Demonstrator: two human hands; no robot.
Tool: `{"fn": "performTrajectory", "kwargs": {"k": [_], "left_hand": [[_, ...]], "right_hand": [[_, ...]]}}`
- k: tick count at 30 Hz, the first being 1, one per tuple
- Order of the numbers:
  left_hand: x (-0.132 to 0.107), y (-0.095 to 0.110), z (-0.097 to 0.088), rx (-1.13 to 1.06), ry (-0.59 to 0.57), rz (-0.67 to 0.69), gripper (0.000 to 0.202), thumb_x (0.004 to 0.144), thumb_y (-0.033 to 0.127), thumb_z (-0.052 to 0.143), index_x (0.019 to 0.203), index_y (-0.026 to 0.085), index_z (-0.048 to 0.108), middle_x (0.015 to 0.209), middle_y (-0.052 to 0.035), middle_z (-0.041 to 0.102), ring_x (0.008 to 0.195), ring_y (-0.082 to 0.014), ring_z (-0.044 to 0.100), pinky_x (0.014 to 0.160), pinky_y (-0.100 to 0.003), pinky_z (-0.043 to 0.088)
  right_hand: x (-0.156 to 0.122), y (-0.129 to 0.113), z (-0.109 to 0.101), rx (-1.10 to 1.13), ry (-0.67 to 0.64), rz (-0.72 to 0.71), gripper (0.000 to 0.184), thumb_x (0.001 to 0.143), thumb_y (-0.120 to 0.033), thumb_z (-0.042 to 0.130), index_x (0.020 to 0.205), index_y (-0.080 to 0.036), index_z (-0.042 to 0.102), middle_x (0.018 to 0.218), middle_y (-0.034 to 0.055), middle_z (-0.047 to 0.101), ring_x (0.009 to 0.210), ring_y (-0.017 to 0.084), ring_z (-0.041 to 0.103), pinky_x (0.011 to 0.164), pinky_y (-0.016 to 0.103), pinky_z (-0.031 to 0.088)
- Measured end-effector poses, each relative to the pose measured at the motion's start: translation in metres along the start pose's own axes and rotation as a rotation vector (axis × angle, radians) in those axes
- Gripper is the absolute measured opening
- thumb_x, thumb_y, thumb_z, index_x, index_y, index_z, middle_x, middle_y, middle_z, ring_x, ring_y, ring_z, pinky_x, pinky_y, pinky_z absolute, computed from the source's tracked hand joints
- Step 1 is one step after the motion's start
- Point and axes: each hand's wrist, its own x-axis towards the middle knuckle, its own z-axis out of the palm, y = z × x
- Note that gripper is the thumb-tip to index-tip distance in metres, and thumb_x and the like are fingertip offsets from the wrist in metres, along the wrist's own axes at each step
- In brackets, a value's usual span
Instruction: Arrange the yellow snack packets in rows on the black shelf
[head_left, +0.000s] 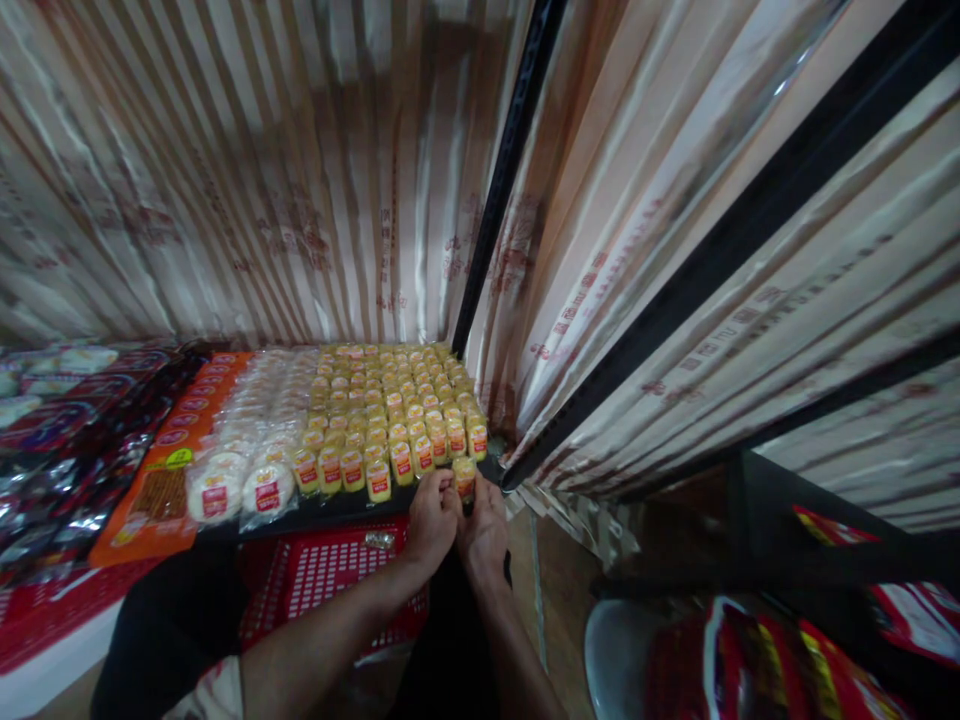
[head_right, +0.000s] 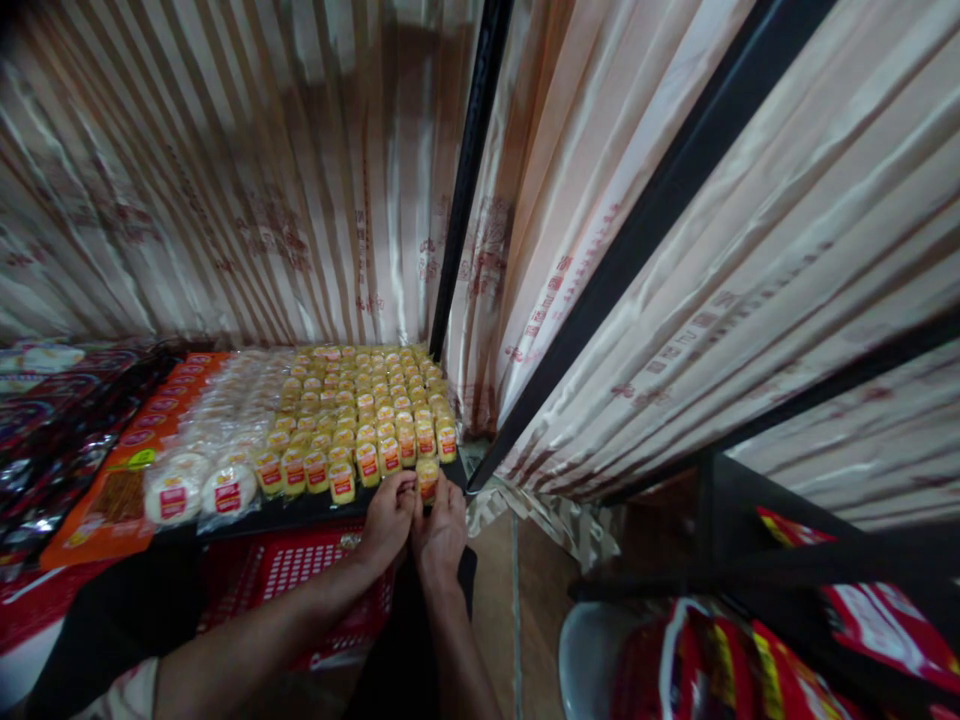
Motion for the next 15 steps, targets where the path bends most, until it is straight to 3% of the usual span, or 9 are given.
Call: {"fn": "performTrajectory", "kwargs": {"k": [8,15], "left_hand": [[0.011,0.000,0.006,0.090,-0.003,-0.023,0.029,0.076,0.011,0.044,0.098,0.019,0.061,0.099,-0.0058,0.064,0.094,-0.0170,0.059,0.089,-0.030,0.046],[0.020,-0.002,0.010,0.108,-0.043,-0.029,0.033,0.079,0.013,0.042,0.107,0.016,0.059,0.106,-0.0083,0.064,0.098,-0.0181,0.059,0.091,-0.032,0.045]], "right_hand": [[0.010,0.009,0.014,0.065,0.027,0.005,0.045,0.087,-0.033,0.037,0.125,-0.011,0.045,0.103,0.0158,0.055,0.100,0.025,0.050,0.087,0.041,0.044],[0.019,0.005,0.023,0.211,0.030,0.139,0.041,0.086,-0.035,0.038,0.119,-0.011,0.045,0.104,0.0142,0.055,0.098,0.023,0.052,0.084,0.037,0.046]]}}
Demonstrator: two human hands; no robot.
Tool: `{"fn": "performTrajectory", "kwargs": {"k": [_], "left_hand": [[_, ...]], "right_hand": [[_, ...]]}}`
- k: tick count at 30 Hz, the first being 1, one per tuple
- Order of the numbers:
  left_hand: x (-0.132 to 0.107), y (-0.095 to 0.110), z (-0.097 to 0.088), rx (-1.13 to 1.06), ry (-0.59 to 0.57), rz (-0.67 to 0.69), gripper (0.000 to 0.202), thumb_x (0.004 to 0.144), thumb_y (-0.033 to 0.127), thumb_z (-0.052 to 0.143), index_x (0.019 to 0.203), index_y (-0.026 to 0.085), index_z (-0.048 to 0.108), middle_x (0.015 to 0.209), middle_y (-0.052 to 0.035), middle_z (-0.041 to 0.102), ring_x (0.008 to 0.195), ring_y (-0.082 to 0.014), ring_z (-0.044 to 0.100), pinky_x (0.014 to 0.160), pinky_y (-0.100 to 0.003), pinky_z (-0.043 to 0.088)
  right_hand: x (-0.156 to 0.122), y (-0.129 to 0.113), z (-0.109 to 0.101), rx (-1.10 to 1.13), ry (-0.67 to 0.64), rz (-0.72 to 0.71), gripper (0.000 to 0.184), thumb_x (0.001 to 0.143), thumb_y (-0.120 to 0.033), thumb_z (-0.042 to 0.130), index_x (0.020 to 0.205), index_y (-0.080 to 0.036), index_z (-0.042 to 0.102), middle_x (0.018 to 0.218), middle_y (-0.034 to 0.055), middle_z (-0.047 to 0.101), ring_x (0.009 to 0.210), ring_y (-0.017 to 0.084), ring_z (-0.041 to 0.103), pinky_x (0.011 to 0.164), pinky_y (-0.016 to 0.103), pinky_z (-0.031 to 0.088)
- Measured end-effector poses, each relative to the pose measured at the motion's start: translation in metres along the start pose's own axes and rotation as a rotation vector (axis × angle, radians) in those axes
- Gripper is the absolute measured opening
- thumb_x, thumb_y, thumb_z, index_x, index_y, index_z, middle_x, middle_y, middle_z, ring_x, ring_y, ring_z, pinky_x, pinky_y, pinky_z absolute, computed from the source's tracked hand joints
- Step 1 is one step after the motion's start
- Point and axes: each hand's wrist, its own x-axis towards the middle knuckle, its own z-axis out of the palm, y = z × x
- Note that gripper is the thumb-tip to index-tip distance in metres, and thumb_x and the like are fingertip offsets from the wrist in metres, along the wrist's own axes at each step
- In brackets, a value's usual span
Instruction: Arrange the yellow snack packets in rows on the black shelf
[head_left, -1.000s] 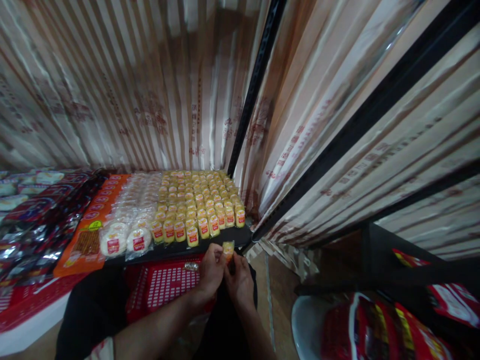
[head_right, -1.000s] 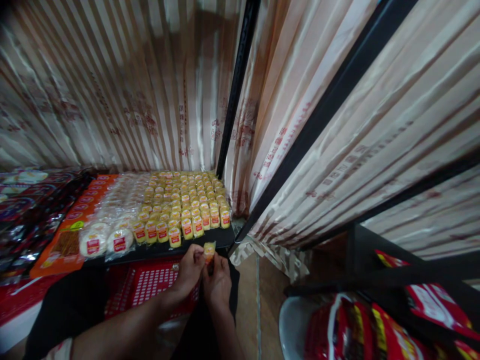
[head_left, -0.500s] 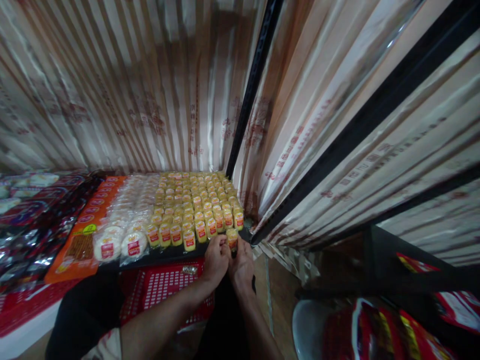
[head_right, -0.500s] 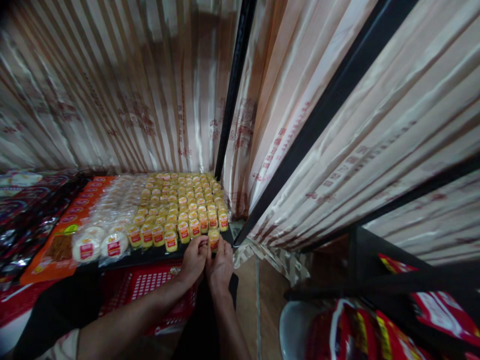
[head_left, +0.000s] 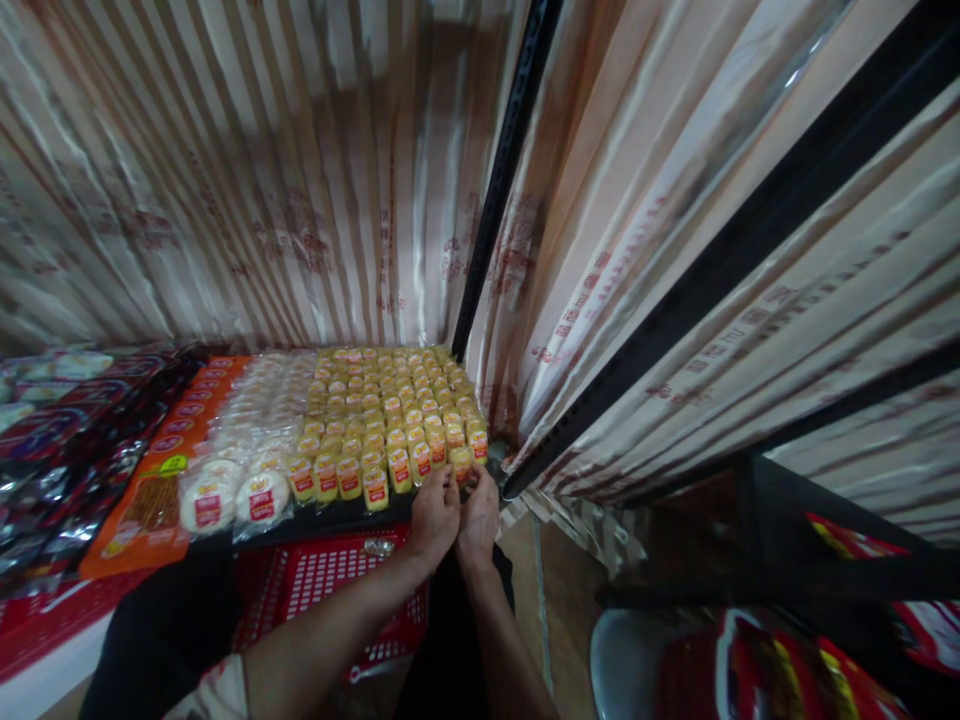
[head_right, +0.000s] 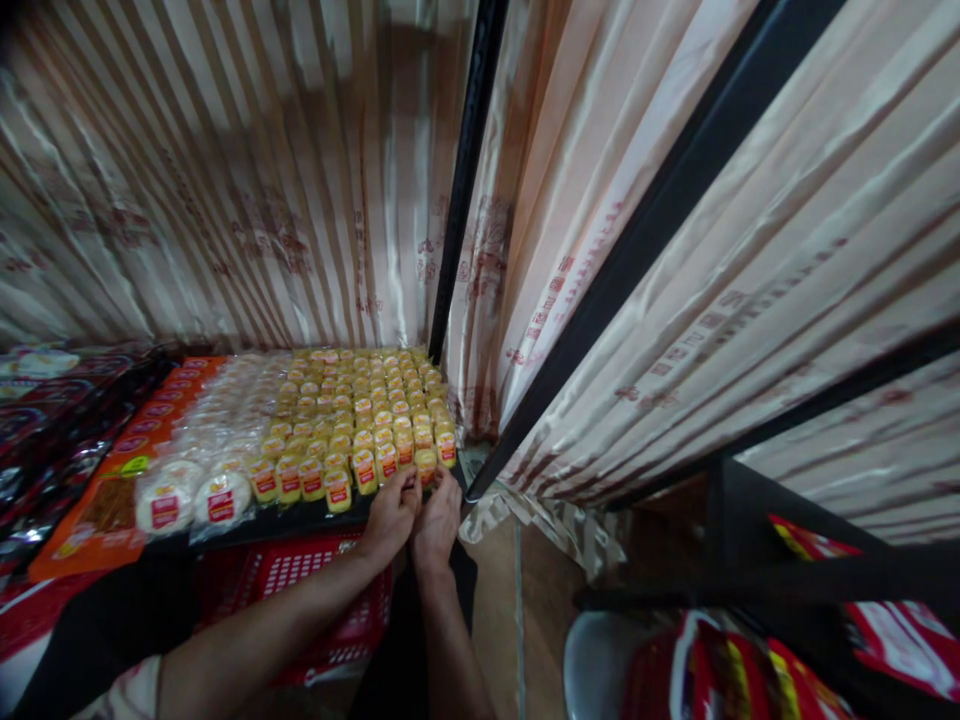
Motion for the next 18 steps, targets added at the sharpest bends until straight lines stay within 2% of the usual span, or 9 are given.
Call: {"fn": "performTrajectory", "kwargs": {"k": [4,10,14,18], "left_hand": [[0.0027,0.0014,-0.0005,-0.002,-0.014,-0.021,0.035,0.078,0.012,0.042,0.108,0.016,0.059,0.109,-0.0091,0.064,0.102,-0.0190,0.059,0.095,-0.034,0.043],[0.0057,0.0057,-0.0030,-0.046,-0.049,-0.025,0.036,0.078,0.012,0.043,0.109,0.016,0.060,0.115,-0.0088,0.063,0.110,-0.0192,0.056,0.101,-0.035,0.039],[0.0074,0.0057,-0.0042,-0.030,-0.053,-0.033,0.037,0.078,0.013,0.043,0.112,0.016,0.059,0.119,-0.0087,0.061,0.114,-0.0194,0.054,0.103,-0.036,0.038],[0.0053,0.0018,-0.0023,0.023,-0.021,0.032,0.038,0.080,0.014,0.041,0.113,0.014,0.058,0.123,-0.0111,0.058,0.119,-0.0200,0.050,0.107,-0.038,0.034]], "right_hand": [[0.0015,0.0020,0.0047,-0.011,0.012,0.011,0.033,0.086,-0.034,0.038,0.109,-0.013,0.047,0.102,0.0142,0.055,0.095,0.022,0.052,0.083,0.038,0.046],[0.0035,0.0026,0.0066,-0.060,0.049,-0.099,0.021,0.087,-0.029,0.037,0.097,-0.017,0.051,0.102,0.0119,0.054,0.101,0.022,0.048,0.089,0.039,0.042],[0.0023,0.0047,0.0082,-0.127,0.064,-0.114,0.022,0.088,-0.027,0.037,0.099,-0.017,0.053,0.105,0.0120,0.051,0.103,0.023,0.045,0.089,0.040,0.041],[0.0001,0.0095,0.0103,-0.152,0.079,-0.126,0.024,0.087,-0.030,0.040,0.102,-0.018,0.055,0.103,0.0109,0.049,0.100,0.023,0.046,0.086,0.040,0.042]]}}
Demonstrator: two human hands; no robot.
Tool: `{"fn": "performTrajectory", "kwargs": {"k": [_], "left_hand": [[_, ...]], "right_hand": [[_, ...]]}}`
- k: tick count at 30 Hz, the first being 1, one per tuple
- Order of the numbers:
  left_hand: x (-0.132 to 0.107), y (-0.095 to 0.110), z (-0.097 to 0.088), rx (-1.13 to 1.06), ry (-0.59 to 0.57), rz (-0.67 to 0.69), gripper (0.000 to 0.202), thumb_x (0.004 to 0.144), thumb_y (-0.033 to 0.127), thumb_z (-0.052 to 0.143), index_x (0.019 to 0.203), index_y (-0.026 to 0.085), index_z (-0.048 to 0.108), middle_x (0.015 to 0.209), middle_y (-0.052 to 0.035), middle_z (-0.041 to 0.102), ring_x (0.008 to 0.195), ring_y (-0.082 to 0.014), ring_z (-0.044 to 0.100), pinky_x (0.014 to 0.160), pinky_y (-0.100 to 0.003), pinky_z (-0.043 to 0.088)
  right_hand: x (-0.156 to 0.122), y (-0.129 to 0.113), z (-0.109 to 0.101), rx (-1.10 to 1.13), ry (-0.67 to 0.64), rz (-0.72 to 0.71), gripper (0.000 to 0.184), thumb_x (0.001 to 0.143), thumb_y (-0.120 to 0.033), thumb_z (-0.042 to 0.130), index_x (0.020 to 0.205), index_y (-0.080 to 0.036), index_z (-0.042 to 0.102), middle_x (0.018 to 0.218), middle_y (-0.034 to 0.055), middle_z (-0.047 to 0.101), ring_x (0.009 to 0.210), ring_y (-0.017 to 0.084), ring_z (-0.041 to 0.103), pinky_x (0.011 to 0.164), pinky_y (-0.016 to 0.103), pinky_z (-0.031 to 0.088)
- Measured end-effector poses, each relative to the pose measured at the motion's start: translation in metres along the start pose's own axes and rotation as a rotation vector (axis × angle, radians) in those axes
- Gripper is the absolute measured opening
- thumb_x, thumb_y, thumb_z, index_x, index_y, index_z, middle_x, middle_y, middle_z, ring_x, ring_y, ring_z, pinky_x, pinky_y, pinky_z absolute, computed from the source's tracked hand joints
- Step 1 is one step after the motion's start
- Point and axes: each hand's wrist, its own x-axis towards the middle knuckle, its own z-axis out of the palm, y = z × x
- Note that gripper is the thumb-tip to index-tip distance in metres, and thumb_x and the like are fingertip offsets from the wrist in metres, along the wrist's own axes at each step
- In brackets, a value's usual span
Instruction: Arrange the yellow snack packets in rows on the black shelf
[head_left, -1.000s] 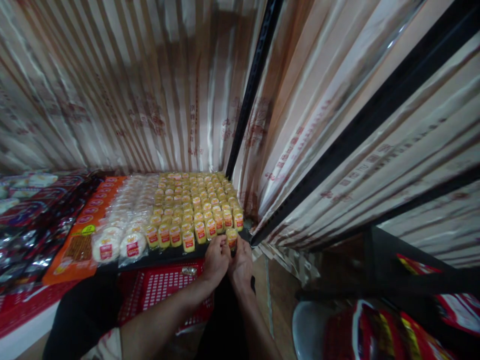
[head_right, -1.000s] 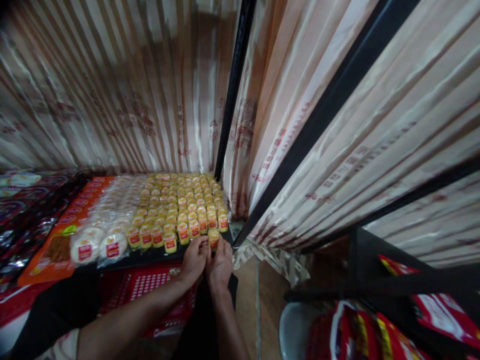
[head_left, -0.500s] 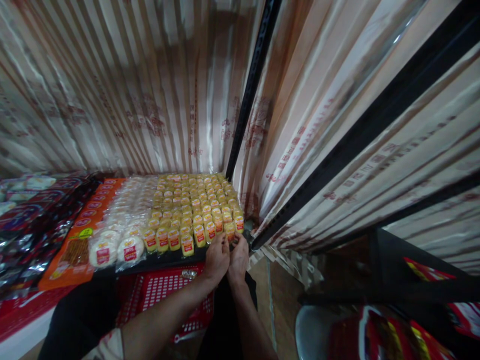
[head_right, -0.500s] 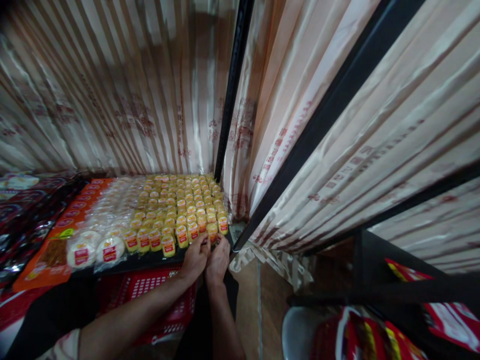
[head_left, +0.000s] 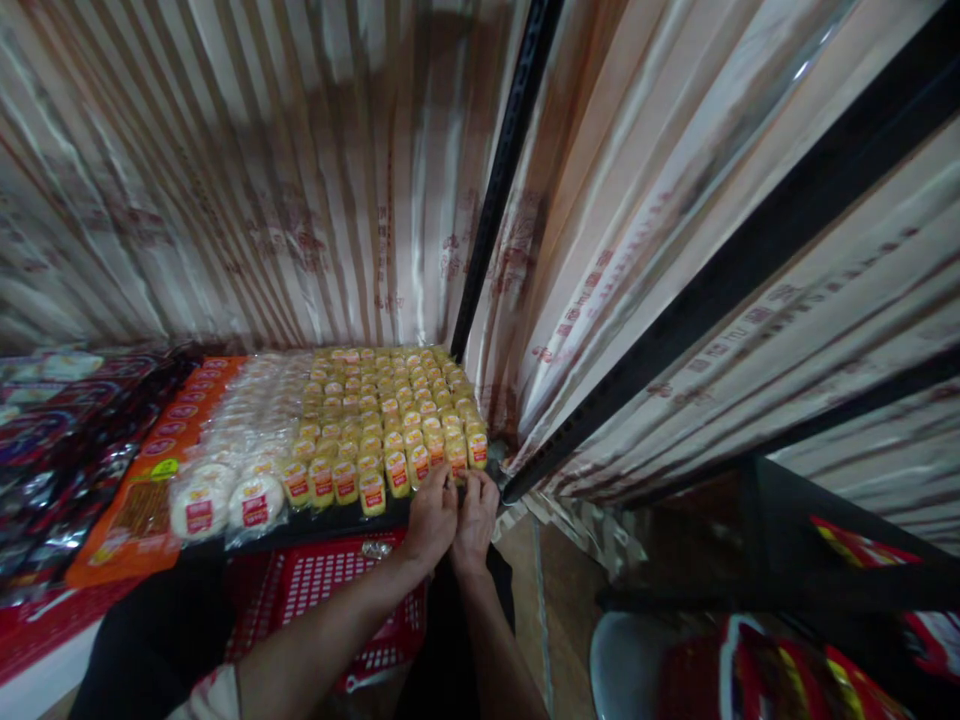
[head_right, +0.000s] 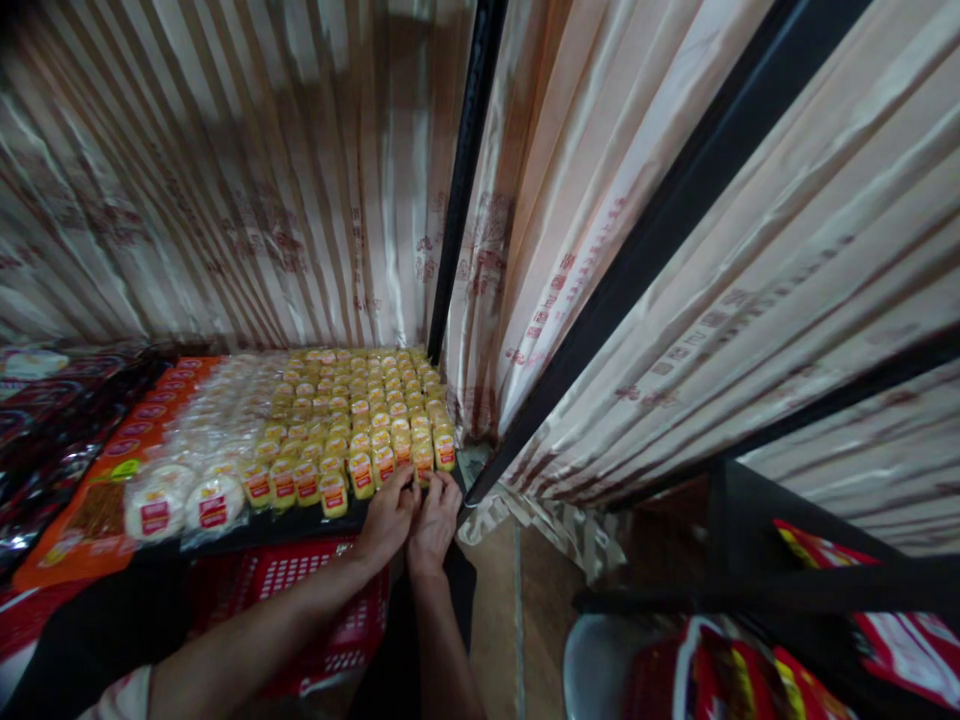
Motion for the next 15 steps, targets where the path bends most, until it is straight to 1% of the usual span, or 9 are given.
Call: {"fn": "performTrajectory", "kwargs": {"k": [3,5,10,15], "left_hand": [[-0.003,-0.003,0.003,0.061,0.030,0.068,0.038,0.082,0.016,0.038,0.114,0.009,0.058,0.122,-0.0145,0.057,0.117,-0.0213,0.050,0.106,-0.039,0.036],[-0.003,-0.004,0.005,0.099,0.018,0.100,0.038,0.084,0.017,0.036,0.114,0.008,0.058,0.120,-0.0153,0.058,0.115,-0.0216,0.051,0.105,-0.039,0.037],[-0.003,-0.008,0.009,0.151,-0.035,0.136,0.039,0.085,0.017,0.034,0.116,0.009,0.057,0.121,-0.0138,0.058,0.115,-0.0211,0.051,0.106,-0.039,0.036],[-0.005,-0.011,0.011,0.195,-0.060,0.188,0.042,0.083,0.013,0.034,0.118,0.011,0.056,0.124,-0.0123,0.056,0.117,-0.0213,0.048,0.106,-0.041,0.035]], "right_hand": [[0.000,0.002,0.001,0.010,0.002,-0.006,0.026,0.088,-0.033,0.040,0.102,-0.018,0.056,0.100,0.0103,0.050,0.097,0.022,0.047,0.084,0.039,0.043],[0.001,0.003,0.001,0.024,-0.007,-0.002,0.027,0.088,-0.035,0.039,0.102,-0.018,0.055,0.098,0.0095,0.050,0.096,0.022,0.047,0.084,0.039,0.043],[0.003,0.002,-0.001,0.073,-0.057,0.022,0.026,0.088,-0.033,0.036,0.101,-0.019,0.053,0.095,0.0074,0.050,0.094,0.021,0.048,0.085,0.039,0.043],[0.004,0.002,-0.002,0.132,-0.060,0.061,0.024,0.088,-0.031,0.035,0.100,-0.020,0.053,0.095,0.0063,0.050,0.092,0.020,0.049,0.084,0.038,0.044]]}}
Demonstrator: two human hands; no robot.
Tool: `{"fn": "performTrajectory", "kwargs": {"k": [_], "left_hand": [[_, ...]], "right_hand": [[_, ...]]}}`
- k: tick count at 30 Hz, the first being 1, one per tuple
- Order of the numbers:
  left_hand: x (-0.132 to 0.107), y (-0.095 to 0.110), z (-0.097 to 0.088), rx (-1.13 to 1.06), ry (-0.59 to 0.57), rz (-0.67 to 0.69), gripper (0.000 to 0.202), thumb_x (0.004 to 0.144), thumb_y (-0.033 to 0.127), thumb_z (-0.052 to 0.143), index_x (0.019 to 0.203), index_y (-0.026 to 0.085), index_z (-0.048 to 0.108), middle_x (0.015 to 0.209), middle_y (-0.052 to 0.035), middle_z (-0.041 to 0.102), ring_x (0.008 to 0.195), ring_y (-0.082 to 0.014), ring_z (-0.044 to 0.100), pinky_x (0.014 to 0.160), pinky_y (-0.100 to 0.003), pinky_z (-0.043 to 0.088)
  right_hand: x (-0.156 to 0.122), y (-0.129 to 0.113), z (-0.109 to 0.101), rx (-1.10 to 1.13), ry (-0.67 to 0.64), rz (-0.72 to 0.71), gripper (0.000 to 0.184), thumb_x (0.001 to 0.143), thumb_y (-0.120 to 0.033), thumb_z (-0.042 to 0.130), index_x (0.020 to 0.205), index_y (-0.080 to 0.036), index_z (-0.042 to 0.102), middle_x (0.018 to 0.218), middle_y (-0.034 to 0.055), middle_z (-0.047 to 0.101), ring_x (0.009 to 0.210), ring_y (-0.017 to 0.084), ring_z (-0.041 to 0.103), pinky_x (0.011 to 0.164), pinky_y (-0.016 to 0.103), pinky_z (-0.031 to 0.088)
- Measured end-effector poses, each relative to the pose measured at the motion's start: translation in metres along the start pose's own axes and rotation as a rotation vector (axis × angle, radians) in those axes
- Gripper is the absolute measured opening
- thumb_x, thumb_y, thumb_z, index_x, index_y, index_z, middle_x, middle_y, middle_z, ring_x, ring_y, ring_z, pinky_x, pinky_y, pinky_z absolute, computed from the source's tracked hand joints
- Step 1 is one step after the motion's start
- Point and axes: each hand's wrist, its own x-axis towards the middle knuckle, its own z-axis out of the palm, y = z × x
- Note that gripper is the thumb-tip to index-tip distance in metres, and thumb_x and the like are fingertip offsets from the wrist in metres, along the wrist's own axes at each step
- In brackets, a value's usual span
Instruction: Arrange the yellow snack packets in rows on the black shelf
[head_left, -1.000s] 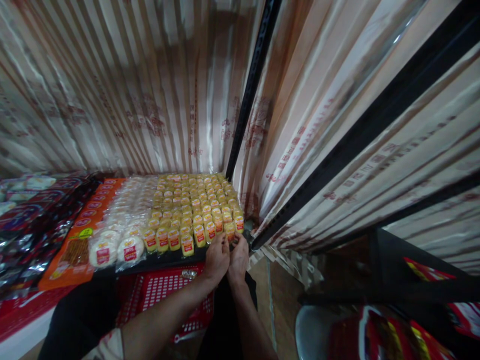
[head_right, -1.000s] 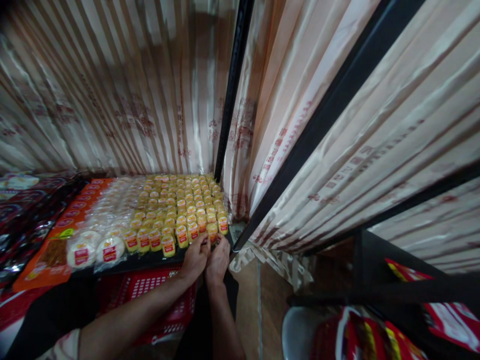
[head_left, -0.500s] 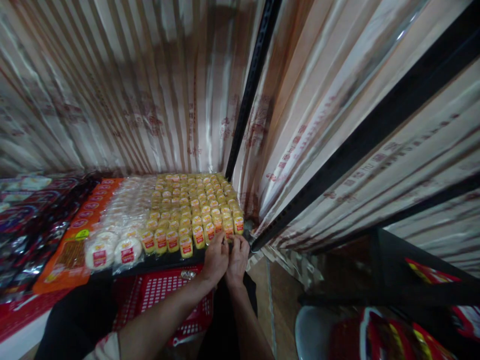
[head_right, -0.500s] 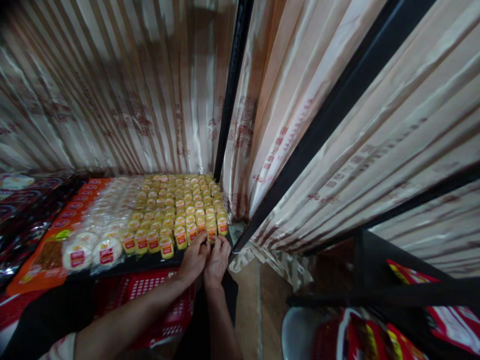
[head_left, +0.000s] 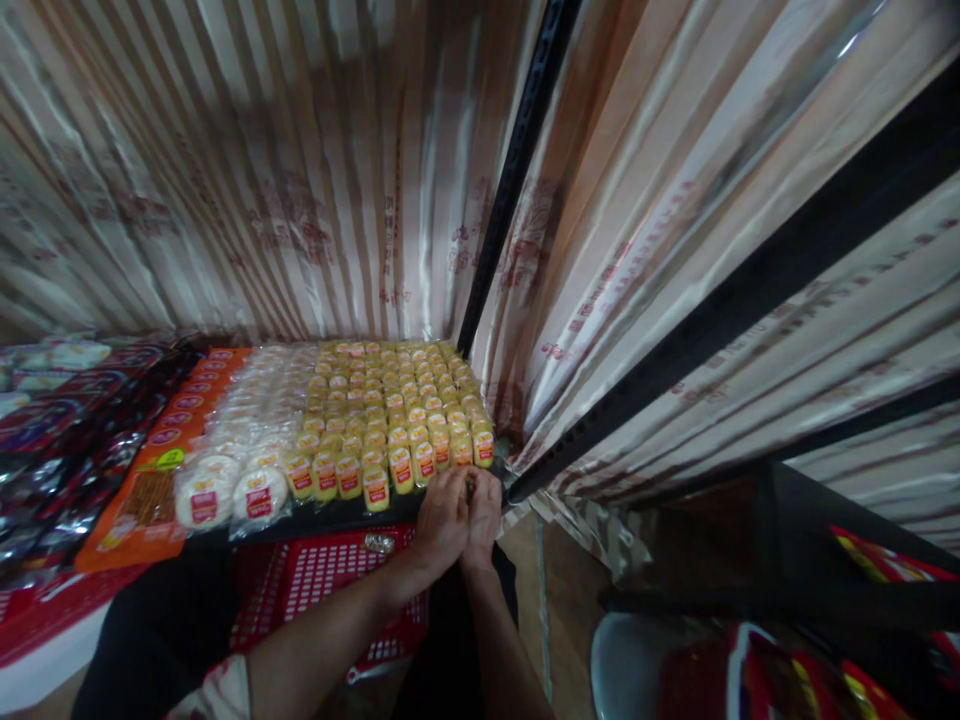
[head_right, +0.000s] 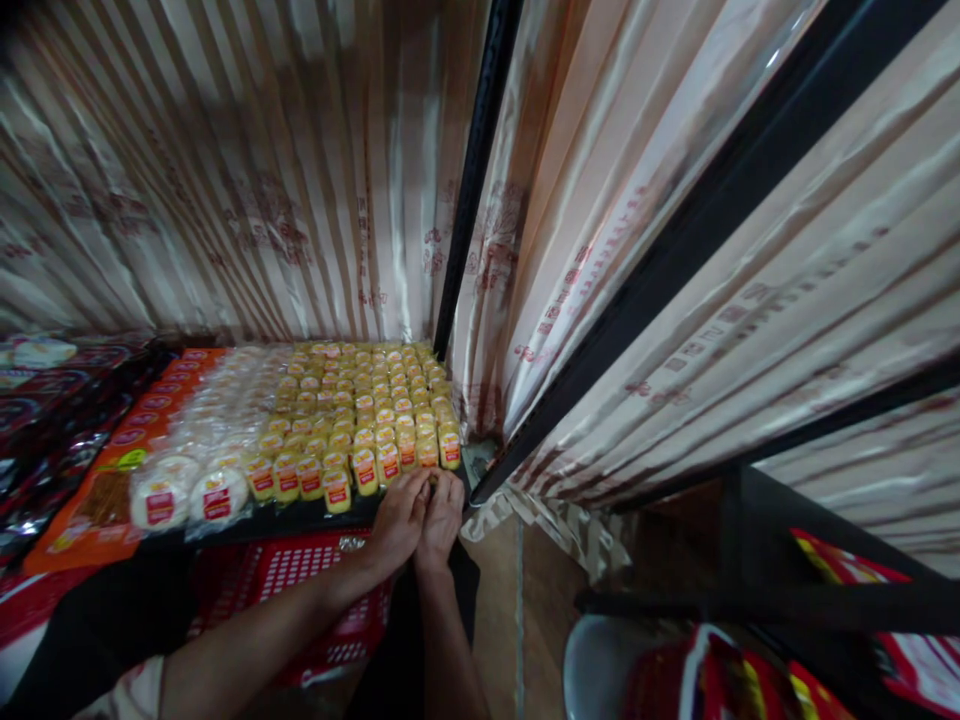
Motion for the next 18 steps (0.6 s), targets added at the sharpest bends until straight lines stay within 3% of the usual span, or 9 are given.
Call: {"fn": "performTrajectory", "kwargs": {"k": [18], "left_hand": [[-0.0052,-0.0057,0.0020,-0.040,0.022,0.024,0.037,0.086,0.017,0.035,0.114,0.014,0.058,0.122,-0.0102,0.059,0.115,-0.0194,0.051,0.104,-0.040,0.039]], "right_hand": [[-0.0035,0.0004,0.0006,0.053,0.012,-0.007,0.026,0.087,-0.032,0.036,0.102,-0.019,0.054,0.098,0.0081,0.051,0.095,0.021,0.048,0.085,0.039,0.044]]}}
